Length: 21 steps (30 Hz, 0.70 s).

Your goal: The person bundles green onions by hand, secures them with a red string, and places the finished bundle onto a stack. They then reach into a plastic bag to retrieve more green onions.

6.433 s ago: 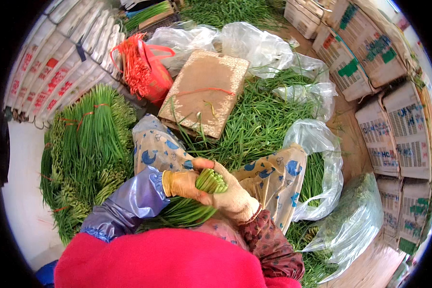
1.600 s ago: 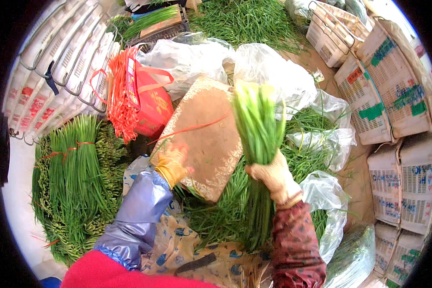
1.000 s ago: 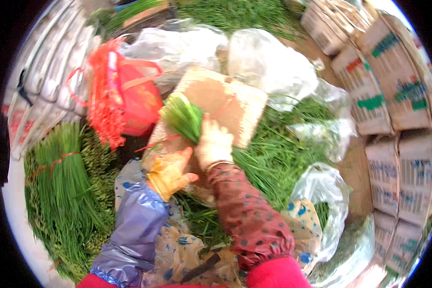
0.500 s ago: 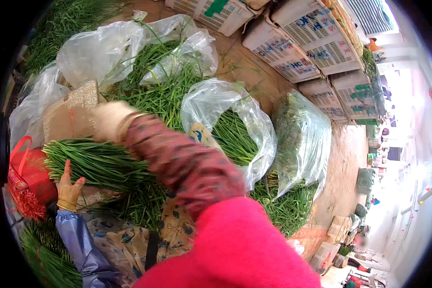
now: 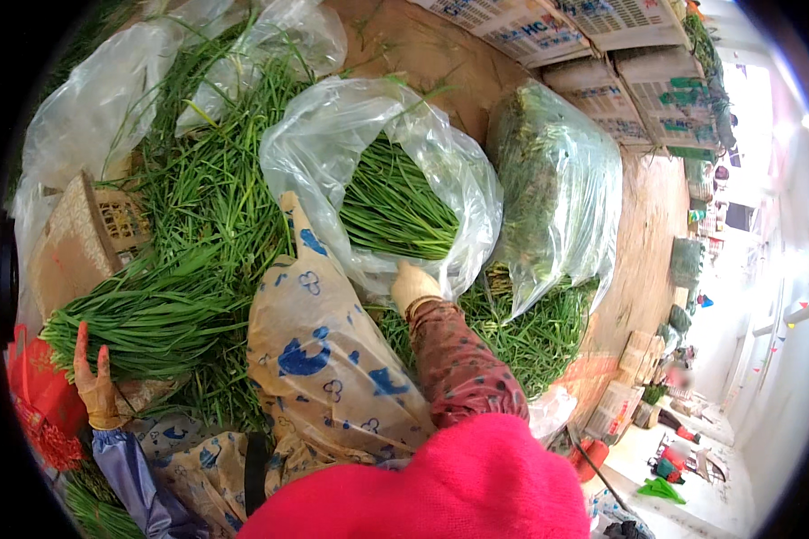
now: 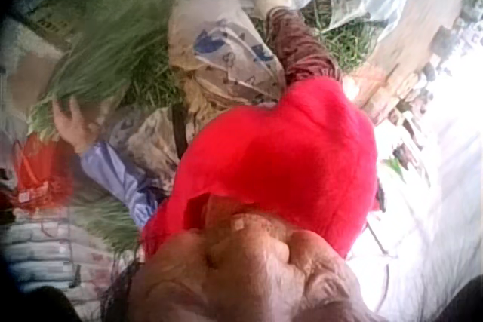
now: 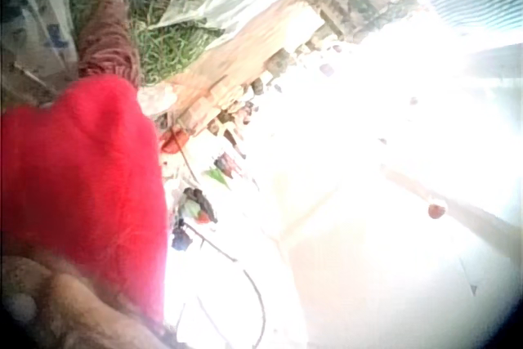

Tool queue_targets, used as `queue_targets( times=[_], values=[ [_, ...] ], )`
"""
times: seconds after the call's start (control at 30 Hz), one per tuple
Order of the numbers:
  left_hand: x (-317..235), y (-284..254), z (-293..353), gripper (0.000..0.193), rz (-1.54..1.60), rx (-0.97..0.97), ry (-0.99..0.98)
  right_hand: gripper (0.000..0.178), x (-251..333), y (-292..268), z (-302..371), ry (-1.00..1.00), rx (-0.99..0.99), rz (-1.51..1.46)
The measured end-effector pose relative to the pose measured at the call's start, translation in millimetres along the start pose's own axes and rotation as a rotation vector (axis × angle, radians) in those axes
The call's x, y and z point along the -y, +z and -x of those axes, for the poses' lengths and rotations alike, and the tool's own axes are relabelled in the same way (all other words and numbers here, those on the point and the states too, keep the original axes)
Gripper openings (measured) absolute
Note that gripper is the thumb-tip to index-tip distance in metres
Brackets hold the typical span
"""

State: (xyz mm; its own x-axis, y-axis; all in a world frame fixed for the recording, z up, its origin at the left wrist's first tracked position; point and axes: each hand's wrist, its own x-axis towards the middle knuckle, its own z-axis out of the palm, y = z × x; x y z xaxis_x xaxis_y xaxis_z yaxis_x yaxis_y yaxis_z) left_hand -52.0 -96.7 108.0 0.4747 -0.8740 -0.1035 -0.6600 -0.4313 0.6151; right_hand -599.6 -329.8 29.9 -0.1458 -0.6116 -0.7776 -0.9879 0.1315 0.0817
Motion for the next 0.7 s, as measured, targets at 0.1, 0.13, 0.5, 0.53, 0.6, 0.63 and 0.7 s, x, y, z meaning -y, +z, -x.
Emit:
queue_targets(
  times=[0.1,0.13,0.5,0.53,0.6,0.63,0.7],
  values=[
    [-10.4,8.2,-8.2,0.047,0.102,-0.022,-0.06,0.036,-55.9,18.1,-15.4,-0.12,0.313,0.43],
    [-15.4,7.1,-11.2,0.046,0.019,-0.02,-0.028,0.035,-63.3,19.7,-20.0,0.023,0.243,0.272],
    [-7.7,17.7,-12.2,0.043,-0.027,-0.019,0.015,0.078,-37.9,-38.9,-80.3,-0.023,-0.46,-0.316],
    [-4.4,18.2,-12.9,0.044,-0.027,-0.004,0.014,0.089,-50.4,-38.3,-87.3,0.056,-0.389,-0.21],
    [7.4,16.9,-11.3,0.045,0.053,0.017,-0.027,0.096,-79.6,-28.8,-100.6,0.1,-0.33,0.002],
    [14.1,13.8,-8.6,0.045,0.131,0.021,-0.07,0.097,-84.3,-27.6,-99.7,0.114,-0.272,0.056],
    [24.5,9.7,-2.7,0.046,0.205,0.028,-0.101,0.096,-89.4,-24.1,-101.9,0.158,-0.207,-0.109]
  ],
)
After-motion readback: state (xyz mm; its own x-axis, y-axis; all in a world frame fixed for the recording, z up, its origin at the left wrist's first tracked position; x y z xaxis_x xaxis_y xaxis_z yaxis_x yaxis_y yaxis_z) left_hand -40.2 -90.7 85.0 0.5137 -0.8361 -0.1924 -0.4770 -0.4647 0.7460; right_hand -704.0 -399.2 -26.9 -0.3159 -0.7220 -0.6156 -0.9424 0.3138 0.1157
